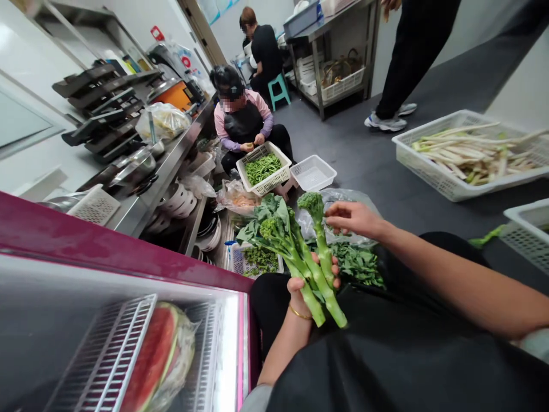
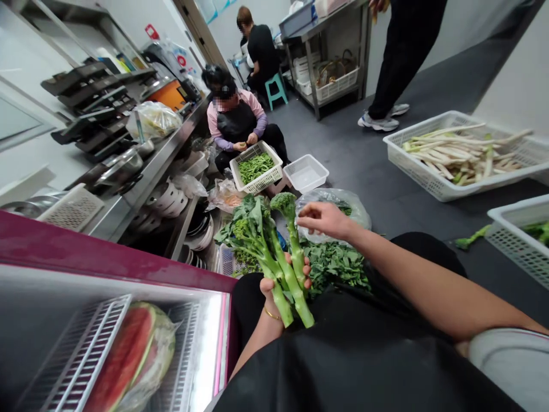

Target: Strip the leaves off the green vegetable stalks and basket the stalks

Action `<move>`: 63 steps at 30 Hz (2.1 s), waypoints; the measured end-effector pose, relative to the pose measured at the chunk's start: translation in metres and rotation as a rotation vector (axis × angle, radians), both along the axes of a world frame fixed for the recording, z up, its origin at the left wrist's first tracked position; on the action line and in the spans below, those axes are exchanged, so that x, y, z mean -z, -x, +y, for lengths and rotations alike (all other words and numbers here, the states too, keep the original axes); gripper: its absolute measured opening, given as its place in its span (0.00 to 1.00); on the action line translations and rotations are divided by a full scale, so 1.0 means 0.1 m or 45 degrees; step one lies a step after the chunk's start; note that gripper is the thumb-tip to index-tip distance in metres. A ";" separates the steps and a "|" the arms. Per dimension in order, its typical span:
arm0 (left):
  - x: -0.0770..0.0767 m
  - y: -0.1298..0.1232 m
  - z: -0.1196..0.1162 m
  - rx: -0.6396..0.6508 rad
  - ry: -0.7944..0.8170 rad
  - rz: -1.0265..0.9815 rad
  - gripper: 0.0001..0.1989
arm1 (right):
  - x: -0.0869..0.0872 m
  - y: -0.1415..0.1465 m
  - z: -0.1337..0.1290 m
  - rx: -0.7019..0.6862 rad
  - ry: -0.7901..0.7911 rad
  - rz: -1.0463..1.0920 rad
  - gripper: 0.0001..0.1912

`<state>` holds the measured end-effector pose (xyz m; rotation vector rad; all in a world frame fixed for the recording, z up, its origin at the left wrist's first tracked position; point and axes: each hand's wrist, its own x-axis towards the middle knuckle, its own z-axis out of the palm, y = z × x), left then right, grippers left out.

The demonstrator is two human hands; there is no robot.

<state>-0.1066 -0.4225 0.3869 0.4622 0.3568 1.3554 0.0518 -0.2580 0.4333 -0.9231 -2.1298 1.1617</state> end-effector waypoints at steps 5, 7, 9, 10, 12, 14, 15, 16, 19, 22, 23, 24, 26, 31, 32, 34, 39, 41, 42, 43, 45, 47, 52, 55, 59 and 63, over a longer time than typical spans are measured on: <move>0.04 0.00 0.00 -0.064 0.024 0.075 0.25 | -0.12 0.32 -0.24 0.258 -0.745 0.159 0.18; 0.08 0.03 -0.01 -0.073 0.057 0.081 0.25 | 0.03 0.20 -0.41 0.006 -0.866 0.140 0.18; 0.11 0.04 -0.01 -0.060 0.104 0.077 0.25 | 0.14 -0.01 -0.46 -0.338 -0.718 0.060 0.16; 0.12 0.05 -0.01 -0.061 0.127 0.069 0.25 | 0.14 -0.11 -0.42 -0.437 -0.558 0.015 0.16; 0.12 0.05 0.01 -0.052 0.157 0.056 0.24 | 0.09 -0.23 -0.26 -0.391 -0.193 -0.032 0.16; 0.11 0.05 0.02 -0.026 0.153 0.054 0.24 | -0.01 -0.19 -0.06 -0.176 0.044 -0.026 0.16; 0.11 0.05 0.01 -0.007 0.142 0.057 0.24 | -0.05 -0.12 0.01 -0.072 0.068 -0.018 0.16; 0.11 0.05 0.01 0.009 0.130 0.064 0.24 | -0.07 -0.02 0.05 -0.006 0.039 -0.021 0.17; 0.17 0.09 -0.01 0.001 0.117 0.076 0.23 | -0.02 0.29 0.02 0.158 -0.269 -0.018 0.20; 0.29 0.15 -0.02 -0.044 0.133 -0.002 0.22 | 0.16 0.48 -0.10 0.136 -0.889 0.029 0.17; 0.33 0.16 -0.01 -0.067 0.152 -0.033 0.22 | 0.19 0.54 -0.16 0.025 -1.098 0.033 0.17; 0.37 0.18 -0.01 -0.088 0.184 -0.058 0.22 | 0.20 0.60 -0.21 -0.118 -1.253 0.017 0.18; 0.46 0.20 0.00 -0.101 0.279 -0.077 0.23 | 0.11 0.82 -0.32 -0.336 -1.357 -0.046 0.20; 0.72 0.25 0.10 -0.157 0.380 -0.136 0.16 | -0.58 1.74 -0.47 -0.256 -1.113 -0.334 0.18; 0.77 0.26 0.12 -0.154 0.370 -0.151 0.16 | -0.72 1.86 -0.48 -0.254 -1.066 -0.381 0.20; 0.79 0.29 0.13 -0.147 0.335 -0.156 0.17 | -0.91 1.86 -0.44 -0.248 -1.025 -0.401 0.22; 0.53 0.33 0.09 -0.203 0.198 -0.126 0.25 | -0.66 0.82 -0.10 -0.160 -0.102 -0.007 0.26; 0.39 0.32 0.12 -0.162 0.122 -0.087 0.26 | -0.38 0.41 -0.03 -0.134 0.370 0.094 0.26; 0.33 0.29 0.15 -0.117 0.092 -0.068 0.26 | -0.25 0.28 -0.05 -0.156 0.526 0.119 0.27; 0.28 0.24 0.19 -0.060 0.075 -0.047 0.26 | -0.13 0.19 -0.08 -0.187 0.623 0.142 0.28; 0.20 0.12 0.25 0.064 0.074 -0.014 0.27 | 0.03 0.13 -0.18 -0.201 0.673 0.204 0.27; 0.18 -0.03 0.29 0.131 0.110 0.007 0.28 | 0.09 0.12 -0.26 -0.078 0.520 0.245 0.23; 0.24 -0.20 0.34 -0.009 0.238 0.082 0.25 | 0.14 0.02 -0.29 0.406 -0.062 0.090 0.22; 0.24 -0.21 0.36 -0.016 0.296 0.120 0.25 | 0.21 -0.12 -0.27 0.462 -0.040 0.051 0.21; 0.17 -0.23 0.40 0.032 0.259 0.182 0.23 | 0.37 -0.67 -0.08 0.568 0.186 0.122 0.19; 0.12 -0.29 0.51 0.108 0.203 0.220 0.22 | 0.46 -1.43 0.09 1.063 0.329 0.154 0.18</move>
